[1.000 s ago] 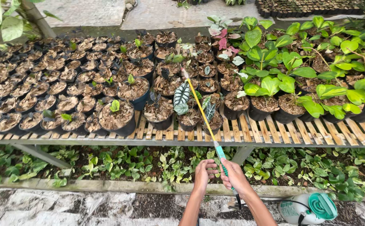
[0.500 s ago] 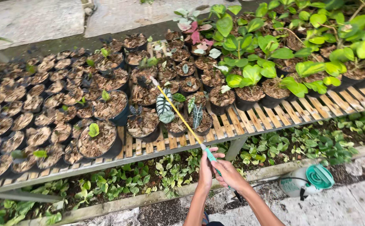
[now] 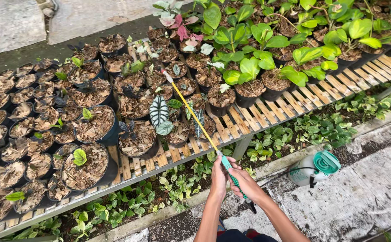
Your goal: The person uses a handheld pump sprayer to mist rows of potted plants on a slatted metal shelf in a nursery. They move along the shelf, spraying the foliage and soil of many small pots, then refill the sprayer tank from a nearby water source.
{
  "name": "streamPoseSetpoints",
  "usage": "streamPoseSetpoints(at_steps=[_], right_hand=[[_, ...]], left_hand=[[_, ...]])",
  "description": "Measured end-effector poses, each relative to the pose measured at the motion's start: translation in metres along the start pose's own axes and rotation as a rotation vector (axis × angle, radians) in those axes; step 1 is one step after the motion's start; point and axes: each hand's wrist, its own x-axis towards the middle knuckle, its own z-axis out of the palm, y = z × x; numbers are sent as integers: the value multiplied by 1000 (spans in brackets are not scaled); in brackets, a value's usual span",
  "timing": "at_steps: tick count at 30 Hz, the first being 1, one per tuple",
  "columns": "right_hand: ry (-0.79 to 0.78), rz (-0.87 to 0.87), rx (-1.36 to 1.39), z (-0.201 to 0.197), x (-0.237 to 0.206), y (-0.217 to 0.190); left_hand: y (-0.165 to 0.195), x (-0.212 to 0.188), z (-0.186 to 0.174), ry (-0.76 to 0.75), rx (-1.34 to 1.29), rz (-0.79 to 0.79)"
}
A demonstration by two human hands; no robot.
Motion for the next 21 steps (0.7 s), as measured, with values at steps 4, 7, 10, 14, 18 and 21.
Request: streamPoseSetpoints(at_steps=[4,7,10,14,18,21], right_hand=[[0,7,-2,4,4,5],[-12,39,-15,11,6,3],[-5,67,-23,16,6,-4],[-24,117,68,14,3,-13],[17,136,81,8,-3,-12],[34,89,91,2,-8,-7]], left_hand=[[0,1,-5,24,-34,-38],[2,1,-7,71,-4,-45],[5,1,-5,83,-37,-3],[8,2,0,84,-76,-61],[3,2,8,65,-110,-51],[-3,2,15,50,-107,-70]])
